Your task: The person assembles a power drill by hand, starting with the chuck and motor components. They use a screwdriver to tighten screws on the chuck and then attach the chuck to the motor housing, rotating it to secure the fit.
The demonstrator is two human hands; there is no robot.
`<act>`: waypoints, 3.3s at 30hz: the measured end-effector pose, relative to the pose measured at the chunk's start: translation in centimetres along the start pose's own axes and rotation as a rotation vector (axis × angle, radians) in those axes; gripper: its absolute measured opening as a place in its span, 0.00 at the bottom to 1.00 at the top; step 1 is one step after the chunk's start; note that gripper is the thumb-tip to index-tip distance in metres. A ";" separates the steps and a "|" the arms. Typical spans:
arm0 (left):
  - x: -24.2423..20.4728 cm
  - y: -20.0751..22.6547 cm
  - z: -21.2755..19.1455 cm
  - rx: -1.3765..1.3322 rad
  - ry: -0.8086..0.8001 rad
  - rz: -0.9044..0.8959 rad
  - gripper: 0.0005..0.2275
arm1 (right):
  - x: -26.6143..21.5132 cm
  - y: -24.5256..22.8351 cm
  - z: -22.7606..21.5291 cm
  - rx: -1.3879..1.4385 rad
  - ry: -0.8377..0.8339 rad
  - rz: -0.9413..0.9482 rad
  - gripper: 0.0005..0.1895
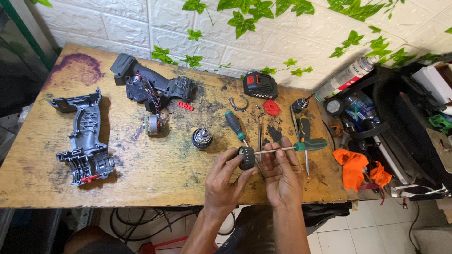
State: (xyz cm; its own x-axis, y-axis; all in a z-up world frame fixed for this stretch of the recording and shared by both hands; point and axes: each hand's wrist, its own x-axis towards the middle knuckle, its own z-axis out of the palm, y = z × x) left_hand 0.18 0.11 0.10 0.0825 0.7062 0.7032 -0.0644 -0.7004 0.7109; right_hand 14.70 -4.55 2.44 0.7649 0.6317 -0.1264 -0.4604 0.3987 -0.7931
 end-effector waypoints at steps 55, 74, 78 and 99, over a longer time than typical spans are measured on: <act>0.2 0.0 -0.4 -0.071 0.032 -0.097 0.15 | -0.7 0.9 1.5 -0.153 -0.039 0.048 0.23; 0.0 -0.3 -0.2 -0.043 0.025 -0.082 0.16 | -0.8 0.8 1.5 -0.190 -0.130 0.050 0.11; -0.1 -0.3 -0.4 -0.052 0.014 -0.123 0.16 | -1.4 0.4 2.3 -0.223 -0.113 0.031 0.23; 0.7 0.2 -0.6 -0.097 0.041 -0.205 0.18 | -1.8 -1.7 4.6 -0.388 -0.243 0.094 0.06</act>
State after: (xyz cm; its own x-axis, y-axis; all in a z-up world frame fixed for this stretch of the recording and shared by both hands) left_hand -0.41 0.56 0.78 0.0638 0.8378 0.5422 -0.1456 -0.5297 0.8356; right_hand 12.09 -3.32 6.77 0.5787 0.8091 -0.1022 -0.2846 0.0829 -0.9550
